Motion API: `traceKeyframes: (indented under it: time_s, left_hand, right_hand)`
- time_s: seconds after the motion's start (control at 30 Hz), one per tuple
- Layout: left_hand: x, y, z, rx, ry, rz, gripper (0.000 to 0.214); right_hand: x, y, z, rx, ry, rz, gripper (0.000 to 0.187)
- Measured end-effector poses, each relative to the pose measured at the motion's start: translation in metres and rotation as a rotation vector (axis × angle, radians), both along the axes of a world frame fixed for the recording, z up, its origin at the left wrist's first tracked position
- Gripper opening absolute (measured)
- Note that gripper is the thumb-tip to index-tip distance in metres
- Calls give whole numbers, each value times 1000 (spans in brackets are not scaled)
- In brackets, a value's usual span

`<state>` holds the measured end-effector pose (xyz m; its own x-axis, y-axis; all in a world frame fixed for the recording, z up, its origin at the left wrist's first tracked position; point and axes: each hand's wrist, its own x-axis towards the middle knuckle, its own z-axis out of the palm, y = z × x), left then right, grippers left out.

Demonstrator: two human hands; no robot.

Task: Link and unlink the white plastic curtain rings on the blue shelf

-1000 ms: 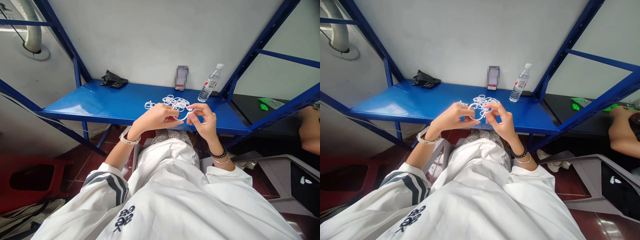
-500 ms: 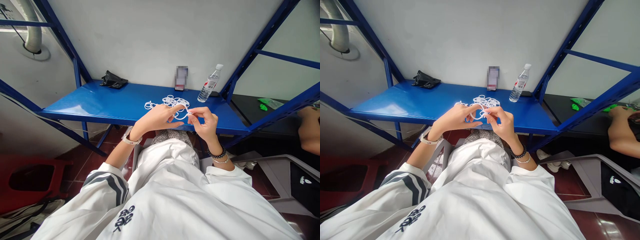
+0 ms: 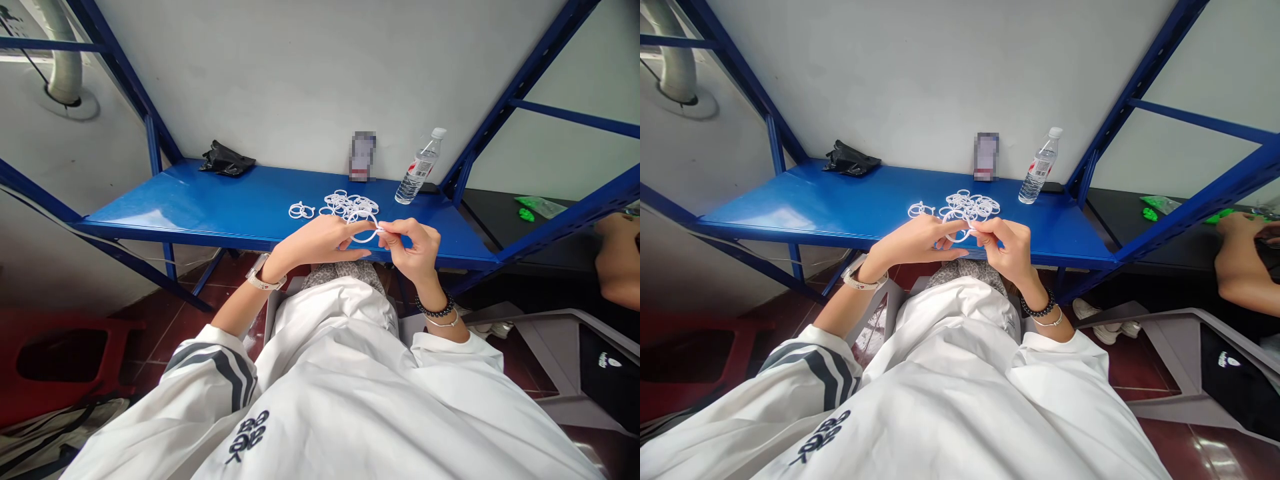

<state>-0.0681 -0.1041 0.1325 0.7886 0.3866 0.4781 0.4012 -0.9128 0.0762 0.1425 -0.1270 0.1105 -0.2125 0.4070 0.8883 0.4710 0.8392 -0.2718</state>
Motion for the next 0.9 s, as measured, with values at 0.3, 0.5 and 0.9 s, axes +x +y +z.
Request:
traceKeyframes:
  time_s: [0.3, 0.5, 0.9]
  left_hand:
    - [-2, -1, 3, -54, 5, -60, 28]
    - [-2, -1, 4, -21, -16, -82, 29]
    - [-2, -3, 4, -52, -20, -82, 27]
  right_hand:
    - [0, -1, -1, -47, 46, -28, 16]
    - [2, 0, -1, 2, 31, -14, 12]
    - [0, 0, -3, -58, 73, 60, 8]
